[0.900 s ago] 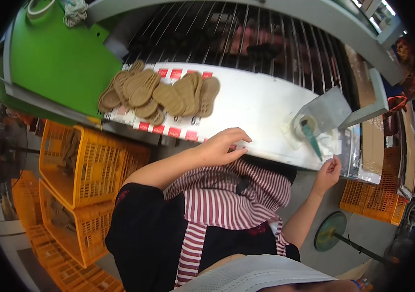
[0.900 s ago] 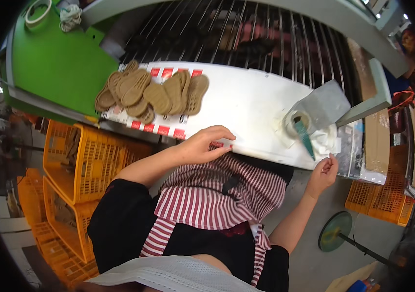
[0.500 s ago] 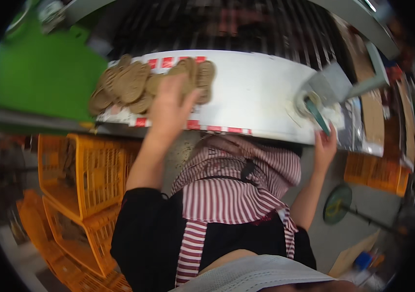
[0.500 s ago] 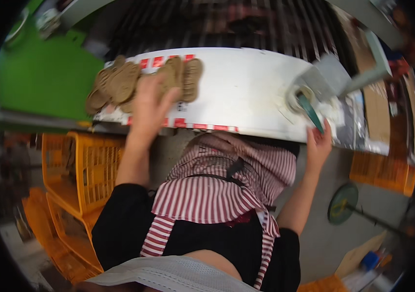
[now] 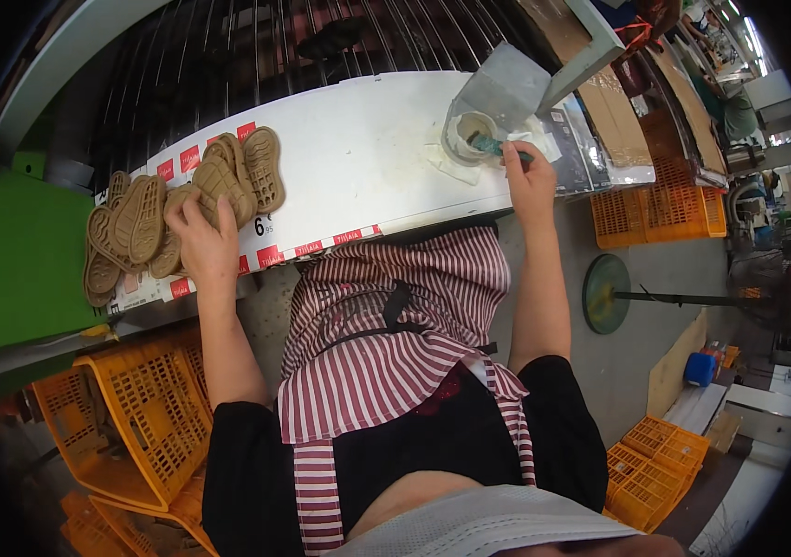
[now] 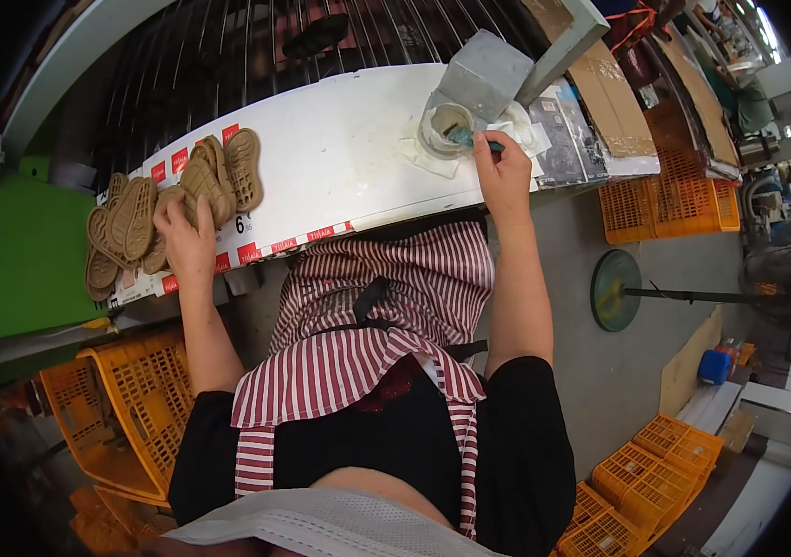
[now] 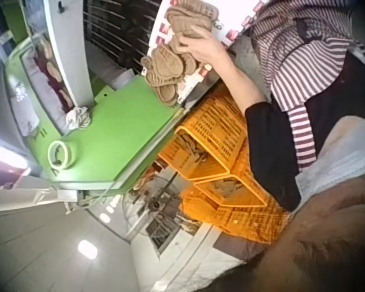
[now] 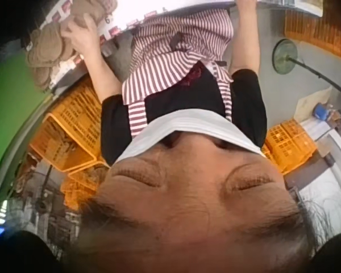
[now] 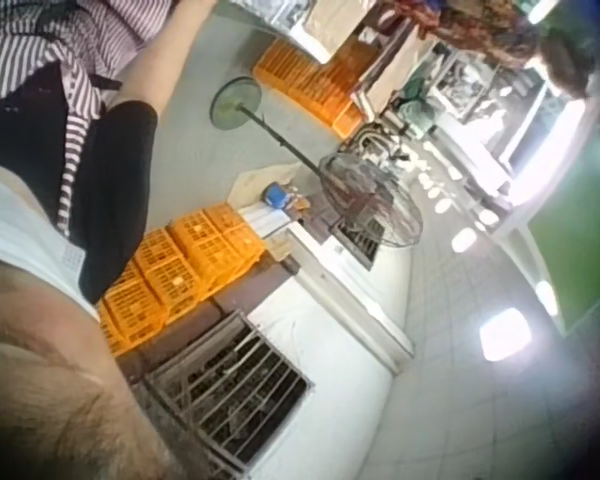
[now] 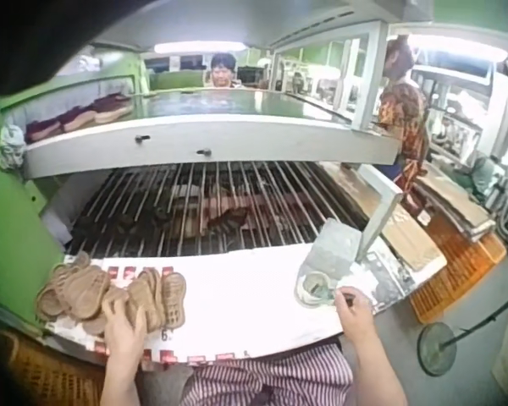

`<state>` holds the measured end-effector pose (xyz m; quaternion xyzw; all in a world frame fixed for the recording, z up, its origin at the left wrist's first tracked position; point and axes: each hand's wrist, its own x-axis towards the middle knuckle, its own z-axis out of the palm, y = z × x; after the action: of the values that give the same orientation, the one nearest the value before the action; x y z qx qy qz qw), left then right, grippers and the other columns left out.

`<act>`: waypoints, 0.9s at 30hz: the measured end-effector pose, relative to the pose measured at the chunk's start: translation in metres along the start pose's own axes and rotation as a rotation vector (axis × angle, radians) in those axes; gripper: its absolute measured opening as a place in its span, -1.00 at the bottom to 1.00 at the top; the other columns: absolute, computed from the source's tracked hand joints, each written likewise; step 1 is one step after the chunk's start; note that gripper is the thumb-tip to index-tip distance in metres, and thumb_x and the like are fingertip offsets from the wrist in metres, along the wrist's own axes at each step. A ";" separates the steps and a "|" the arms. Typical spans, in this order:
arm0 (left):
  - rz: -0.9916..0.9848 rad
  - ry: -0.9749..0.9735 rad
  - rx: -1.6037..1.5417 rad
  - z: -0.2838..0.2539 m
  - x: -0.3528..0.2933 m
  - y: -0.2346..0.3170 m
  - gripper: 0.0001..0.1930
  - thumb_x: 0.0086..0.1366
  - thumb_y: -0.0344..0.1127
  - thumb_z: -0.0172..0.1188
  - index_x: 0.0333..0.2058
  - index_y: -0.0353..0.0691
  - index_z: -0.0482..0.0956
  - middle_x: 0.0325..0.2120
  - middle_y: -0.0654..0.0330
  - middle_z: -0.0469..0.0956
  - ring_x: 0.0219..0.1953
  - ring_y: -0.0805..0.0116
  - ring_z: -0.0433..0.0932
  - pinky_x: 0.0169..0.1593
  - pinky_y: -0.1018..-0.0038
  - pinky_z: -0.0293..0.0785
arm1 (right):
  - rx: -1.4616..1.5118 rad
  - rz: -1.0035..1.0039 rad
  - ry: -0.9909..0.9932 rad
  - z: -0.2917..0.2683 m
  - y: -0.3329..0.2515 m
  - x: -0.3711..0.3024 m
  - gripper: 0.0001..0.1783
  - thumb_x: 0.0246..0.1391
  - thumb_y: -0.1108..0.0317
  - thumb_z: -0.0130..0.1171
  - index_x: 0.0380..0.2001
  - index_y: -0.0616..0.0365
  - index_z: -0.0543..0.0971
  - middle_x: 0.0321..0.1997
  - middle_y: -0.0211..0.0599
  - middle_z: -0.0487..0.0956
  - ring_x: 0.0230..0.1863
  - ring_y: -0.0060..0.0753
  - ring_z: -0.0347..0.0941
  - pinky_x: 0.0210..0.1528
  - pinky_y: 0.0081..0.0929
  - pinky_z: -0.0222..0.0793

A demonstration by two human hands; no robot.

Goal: The person applies adhesive to shoe soles by dipping an applicator tool into a glue container, spreading the glue onto the soles, and placing the glued soles onto a conveyor belt.

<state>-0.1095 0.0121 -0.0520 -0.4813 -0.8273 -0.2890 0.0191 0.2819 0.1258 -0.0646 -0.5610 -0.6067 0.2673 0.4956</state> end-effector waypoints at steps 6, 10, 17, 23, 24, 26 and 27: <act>-0.242 0.006 -0.513 -0.028 -0.005 -0.022 -0.54 0.29 -0.18 -0.08 0.09 -0.31 0.24 0.00 -0.03 0.22 -0.23 0.19 0.48 -0.20 0.41 0.44 | -0.172 -0.067 0.011 0.001 -0.022 0.025 -0.74 0.01 0.29 0.17 -0.39 0.33 0.54 -0.59 -0.24 0.53 -0.58 -0.53 0.43 -0.47 -0.56 0.34; -0.218 -0.034 -1.354 -0.058 -0.011 -0.011 -0.52 0.27 -0.23 -0.22 0.12 -0.35 0.19 -0.05 0.02 0.36 -0.34 0.38 0.44 -0.29 0.55 0.38 | -0.314 -0.056 -0.067 0.002 -0.038 0.044 -0.71 -0.02 0.24 0.18 -0.41 0.30 0.54 -0.59 -0.17 0.54 -0.57 -0.37 0.47 -0.44 -0.47 0.38; -0.342 -0.380 -2.275 -0.051 -0.011 -0.005 -0.56 0.22 -0.24 -0.21 0.04 -0.33 0.27 -0.08 0.05 0.37 -0.35 0.24 0.24 -0.37 0.45 0.24 | -0.515 -0.178 -0.105 0.005 -0.032 0.053 -0.65 -0.09 0.18 0.25 -0.42 0.32 0.55 -0.55 -0.12 0.54 -0.50 -0.22 0.49 -0.39 -0.42 0.39; -0.344 -0.708 -2.347 -0.025 -0.009 0.020 -0.52 0.38 -0.03 -0.26 0.10 -0.25 0.28 -0.05 0.05 0.37 -0.32 0.23 0.35 -0.36 0.47 0.33 | -0.380 -0.045 -0.115 0.001 -0.056 0.039 -0.56 -0.15 0.09 0.32 -0.45 0.34 0.57 -0.52 -0.09 0.55 -0.48 -0.27 0.50 -0.38 -0.46 0.40; -0.345 -0.712 -2.348 -0.022 -0.009 0.028 -0.52 0.38 -0.03 -0.26 0.10 -0.25 0.28 -0.05 0.05 0.37 -0.32 0.23 0.35 -0.36 0.47 0.33 | -0.365 -0.031 -0.088 0.000 -0.059 0.038 -0.54 -0.15 0.07 0.32 -0.46 0.35 0.57 -0.53 -0.09 0.55 -0.49 -0.29 0.50 -0.38 -0.46 0.40; -0.343 -0.705 -2.196 -0.015 -0.009 0.042 -0.53 0.37 -0.08 -0.21 0.13 -0.25 0.25 0.04 0.01 0.33 -0.04 0.02 0.38 -0.27 0.40 0.41 | -0.399 -0.019 -0.088 -0.003 -0.057 0.038 -0.53 -0.14 0.05 0.32 -0.46 0.35 0.57 -0.54 -0.10 0.56 -0.50 -0.30 0.49 -0.38 -0.46 0.40; -0.343 -0.707 -2.197 -0.012 -0.010 0.048 -0.53 0.37 -0.08 -0.21 0.13 -0.25 0.25 0.04 0.01 0.33 -0.04 0.02 0.38 -0.27 0.40 0.41 | -0.431 -0.008 -0.090 -0.004 -0.055 0.038 -0.52 -0.13 0.04 0.32 -0.46 0.36 0.57 -0.55 -0.10 0.56 -0.51 -0.32 0.49 -0.39 -0.47 0.40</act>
<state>-0.0684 0.0164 -0.0231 -0.1744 -0.1456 -0.6985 -0.6786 0.2671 0.1485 -0.0031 -0.6393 -0.6735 0.1543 0.3375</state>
